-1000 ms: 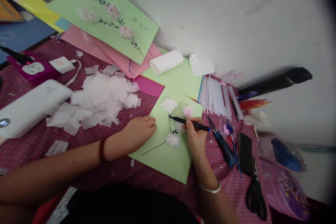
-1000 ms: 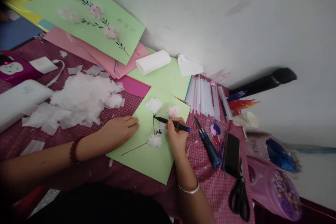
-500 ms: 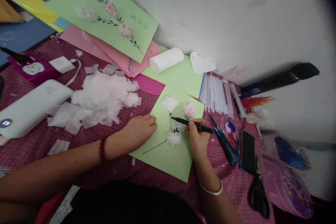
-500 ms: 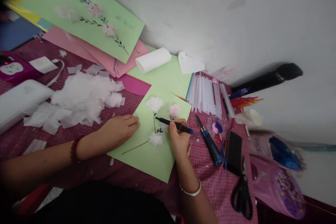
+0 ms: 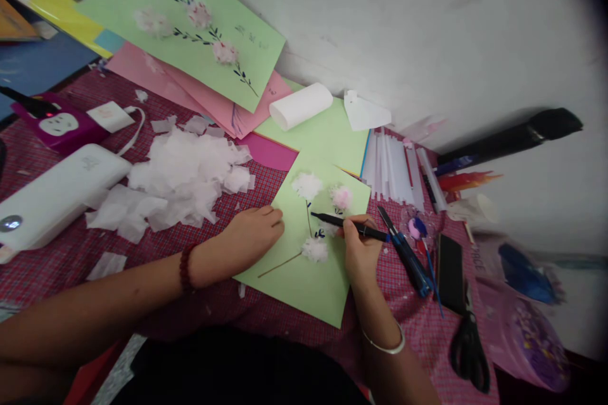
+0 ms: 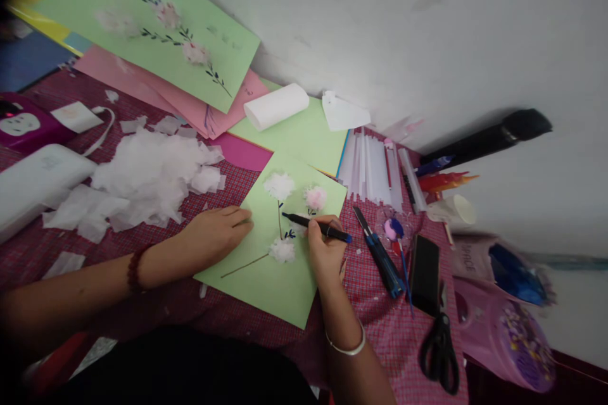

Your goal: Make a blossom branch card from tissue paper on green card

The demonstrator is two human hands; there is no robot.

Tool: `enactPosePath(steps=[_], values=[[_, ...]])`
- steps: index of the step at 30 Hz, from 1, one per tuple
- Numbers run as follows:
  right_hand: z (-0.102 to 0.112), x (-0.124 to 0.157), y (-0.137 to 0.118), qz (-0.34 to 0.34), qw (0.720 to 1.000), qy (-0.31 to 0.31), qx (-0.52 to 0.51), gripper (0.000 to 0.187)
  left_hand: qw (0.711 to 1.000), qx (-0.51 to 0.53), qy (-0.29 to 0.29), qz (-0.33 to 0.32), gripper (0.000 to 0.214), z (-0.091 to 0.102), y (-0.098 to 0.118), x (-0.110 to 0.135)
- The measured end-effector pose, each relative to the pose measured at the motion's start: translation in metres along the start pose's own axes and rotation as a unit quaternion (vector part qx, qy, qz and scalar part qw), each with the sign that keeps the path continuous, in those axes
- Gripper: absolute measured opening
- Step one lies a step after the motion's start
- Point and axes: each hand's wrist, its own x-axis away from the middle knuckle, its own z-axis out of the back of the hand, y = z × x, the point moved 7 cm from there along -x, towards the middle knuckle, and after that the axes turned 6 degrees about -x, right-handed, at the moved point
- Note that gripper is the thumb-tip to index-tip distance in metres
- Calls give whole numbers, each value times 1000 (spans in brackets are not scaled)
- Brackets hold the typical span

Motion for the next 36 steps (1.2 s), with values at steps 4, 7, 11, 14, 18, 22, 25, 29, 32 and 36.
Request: enactPosePath(steps=[4, 7, 11, 14, 18, 22, 25, 29, 32, 36], values=[[-1, 1, -1, -1, 1000, -5, 0, 11, 1000, 0, 8, -2, 12, 0, 0, 1], [-1, 0, -2, -2, 1000, -5, 1, 11, 1000, -2, 7, -2, 11, -1, 0, 0], [-2, -1, -3, 3, 1000, -9, 13, 10, 1000, 2, -8, -2, 12, 0, 0, -1], [-2, -1, -2, 0, 1000, -16, 23, 11, 1000, 6, -7, -1, 12, 1, 0, -1], [-3, 1, 1, -9, 1000, -23, 11, 11, 1000, 11, -5, 1, 12, 2, 0, -1], [-3, 1, 3, -9, 1000, -28, 6, 11, 1000, 11, -12, 1, 11, 2, 0, -2], [-1, 1, 2, -3, 1000, -12, 2, 10, 1000, 11, -16, 2, 12, 2, 0, -2], [1, -1, -1, 9, 1000, 5, -1, 10, 1000, 11, -14, 3, 13, 1, -1, -1], [0, -1, 0, 0, 1000, -2, 3, 10, 1000, 11, -10, 3, 12, 2, -1, 0], [-1, 0, 2, -10, 1000, -8, 15, 11, 1000, 9, -5, 1, 10, 2, -1, 0]])
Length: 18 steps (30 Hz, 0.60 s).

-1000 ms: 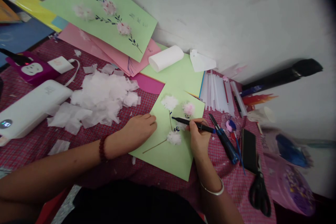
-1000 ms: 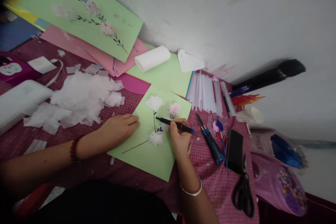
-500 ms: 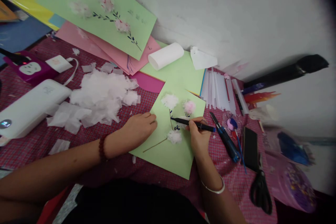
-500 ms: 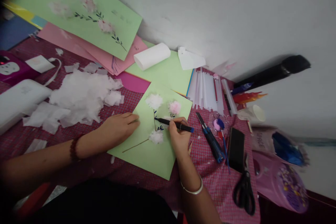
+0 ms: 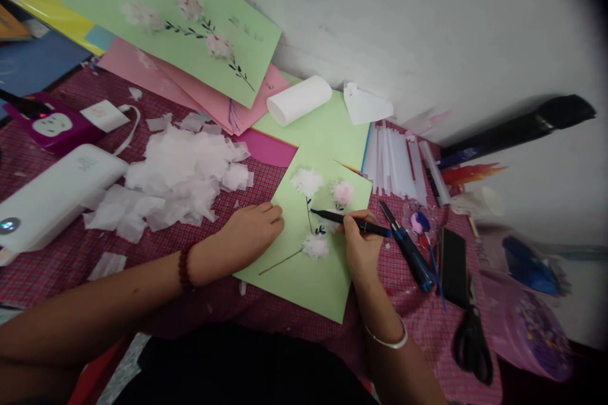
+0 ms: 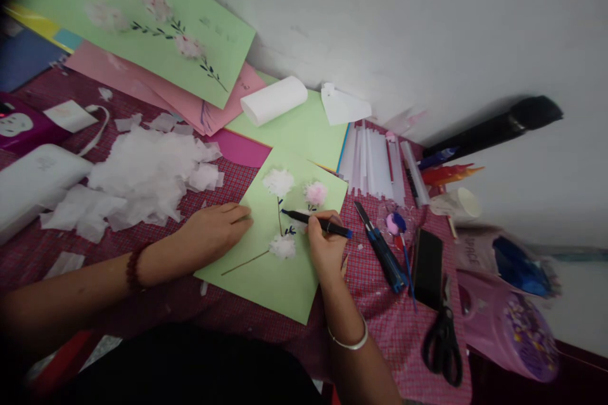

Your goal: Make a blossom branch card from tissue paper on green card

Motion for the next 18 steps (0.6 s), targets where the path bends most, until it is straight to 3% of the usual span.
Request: enactPosePath(steps=[5, 13, 16, 18], values=[[0, 0, 2, 7, 1000, -14, -2, 12, 1000, 0, 8, -5, 11, -1, 0, 0], [18, 2, -3, -9, 998, 23, -56, 10, 1000, 7, 0, 2, 13, -1, -2, -1], [44, -1, -16, 3, 998, 47, -29, 13, 1000, 16, 9, -1, 15, -1, -3, -2], [80, -8, -26, 30, 993, 115, -11, 14, 1000, 12, 6, 3, 16, -3, -5, -2]])
